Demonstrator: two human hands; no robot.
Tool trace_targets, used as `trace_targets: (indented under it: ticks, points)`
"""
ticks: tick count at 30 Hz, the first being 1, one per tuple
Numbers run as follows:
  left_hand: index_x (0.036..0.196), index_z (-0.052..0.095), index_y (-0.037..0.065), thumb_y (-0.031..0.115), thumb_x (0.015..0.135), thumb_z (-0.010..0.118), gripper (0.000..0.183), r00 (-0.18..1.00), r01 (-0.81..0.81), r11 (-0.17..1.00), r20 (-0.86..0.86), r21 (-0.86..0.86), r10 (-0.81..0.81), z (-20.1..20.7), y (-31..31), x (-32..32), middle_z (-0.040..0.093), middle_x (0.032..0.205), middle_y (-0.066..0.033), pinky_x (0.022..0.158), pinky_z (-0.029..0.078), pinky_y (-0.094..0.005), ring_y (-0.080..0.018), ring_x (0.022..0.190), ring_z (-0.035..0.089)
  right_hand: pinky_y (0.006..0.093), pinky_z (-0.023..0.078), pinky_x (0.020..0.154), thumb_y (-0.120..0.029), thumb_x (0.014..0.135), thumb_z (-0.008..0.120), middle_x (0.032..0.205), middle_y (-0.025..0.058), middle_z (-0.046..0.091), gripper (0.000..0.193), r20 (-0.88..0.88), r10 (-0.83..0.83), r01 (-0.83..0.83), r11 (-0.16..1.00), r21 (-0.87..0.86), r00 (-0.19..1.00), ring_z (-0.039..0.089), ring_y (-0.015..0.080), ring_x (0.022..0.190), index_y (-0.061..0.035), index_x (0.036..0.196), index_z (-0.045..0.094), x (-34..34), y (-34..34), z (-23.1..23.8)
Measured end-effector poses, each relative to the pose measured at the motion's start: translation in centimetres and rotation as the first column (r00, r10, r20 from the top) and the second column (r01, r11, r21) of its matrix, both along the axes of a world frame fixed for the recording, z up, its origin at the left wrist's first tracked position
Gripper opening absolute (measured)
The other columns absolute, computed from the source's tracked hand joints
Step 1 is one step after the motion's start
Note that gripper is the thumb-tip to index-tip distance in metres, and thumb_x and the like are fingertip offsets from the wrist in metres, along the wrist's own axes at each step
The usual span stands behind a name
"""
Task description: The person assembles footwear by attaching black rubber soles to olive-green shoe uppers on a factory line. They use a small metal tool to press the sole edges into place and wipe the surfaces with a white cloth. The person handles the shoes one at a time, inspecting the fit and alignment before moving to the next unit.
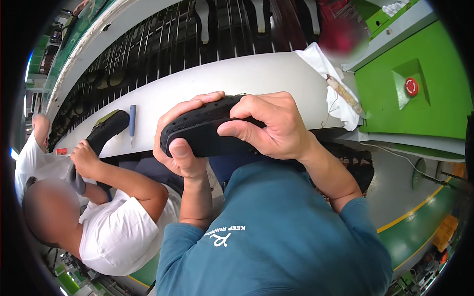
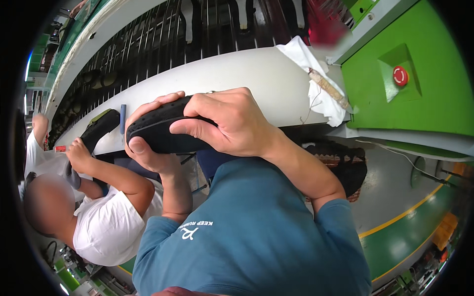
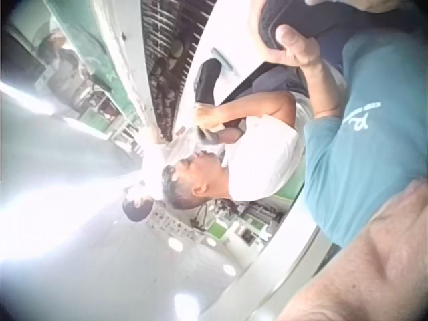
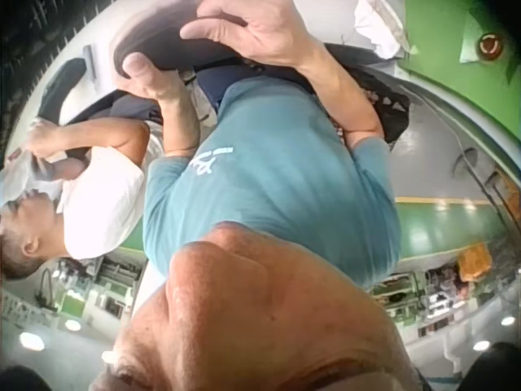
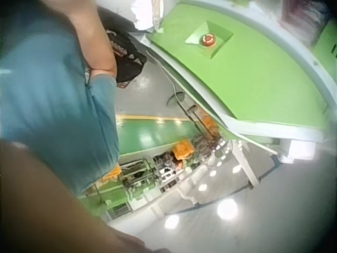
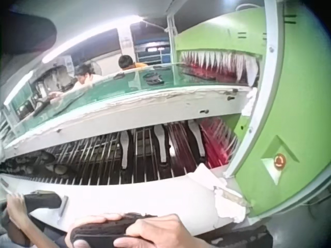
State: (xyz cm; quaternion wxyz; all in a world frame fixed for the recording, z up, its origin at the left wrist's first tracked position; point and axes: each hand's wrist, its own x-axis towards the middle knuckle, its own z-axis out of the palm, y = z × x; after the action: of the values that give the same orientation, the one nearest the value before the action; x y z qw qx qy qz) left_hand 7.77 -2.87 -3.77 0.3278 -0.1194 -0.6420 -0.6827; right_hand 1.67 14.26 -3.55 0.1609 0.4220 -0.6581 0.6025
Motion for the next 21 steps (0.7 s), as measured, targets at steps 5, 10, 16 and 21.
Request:
trace_targets:
  ticks: [5, 10, 16, 21]
  points:
    - [0.12, 0.061, -0.014, 0.048, 0.106, 0.067, 0.065, 0.998, -0.002, 1.0, -0.059, 0.019, 0.003, -0.7, -0.7, 0.8, 0.072, 0.106, -0.037, 0.094, 0.062, -0.0599, -0.0473, 0.102, 0.075, 0.0322, 0.048, 0.053, -0.023, 0.087, 0.09, 0.071, 0.0065, 0.069, 0.027, 0.046, 0.023, -0.025, 0.999, 0.048, 0.999, 0.065, 0.0228, 0.057, -0.0071, 0.085, 0.068, 0.4, -0.7, 0.3]
    - [0.118, 0.061, -0.014, 0.044, 0.106, 0.067, 0.059, 0.999, -0.041, 0.999, -0.028, 0.025, 0.042, -0.5, -0.6, 1.3, 0.073, 0.105, -0.0377, 0.095, 0.061, -0.0615, -0.0476, 0.102, 0.075, 0.0327, 0.048, 0.052, -0.022, 0.086, 0.091, 0.069, 0.0066, 0.068, 0.027, 0.081, 0.012, -0.016, 0.999, 0.048, 0.997, 0.066, 0.0231, 0.056, -0.0081, 0.083, 0.069, 0.8, -1.0, 0.3]
    - [0.116, 0.06, -0.012, 0.039, 0.107, 0.066, 0.052, 0.999, -0.045, 0.998, -0.01, 0.041, 0.045, -0.3, -0.4, 1.8, 0.073, 0.105, -0.038, 0.097, 0.061, -0.062, -0.0477, 0.102, 0.075, 0.0337, 0.048, 0.051, -0.026, 0.087, 0.091, 0.066, 0.007, 0.068, 0.03, 0.165, -0.021, 0.01, 0.997, 0.07, 0.986, 0.066, 0.0241, 0.055, -0.0082, 0.08, 0.068, 1.4, -1.0, 0.9]
    - [0.117, 0.059, -0.013, 0.034, 0.107, 0.065, 0.048, 0.999, -0.04, 0.999, -0.023, 0.017, 0.041, -0.2, 0.1, 2.0, 0.073, 0.106, -0.0374, 0.097, 0.06, -0.0631, -0.0476, 0.102, 0.076, 0.0333, 0.045, 0.05, -0.035, 0.089, 0.089, 0.061, 0.0064, 0.063, 0.04, 0.399, -0.016, -0.052, 0.986, 0.158, 0.917, 0.059, 0.0204, 0.05, -0.007, 0.074, 0.064, 1.7, 0.0, 2.6]
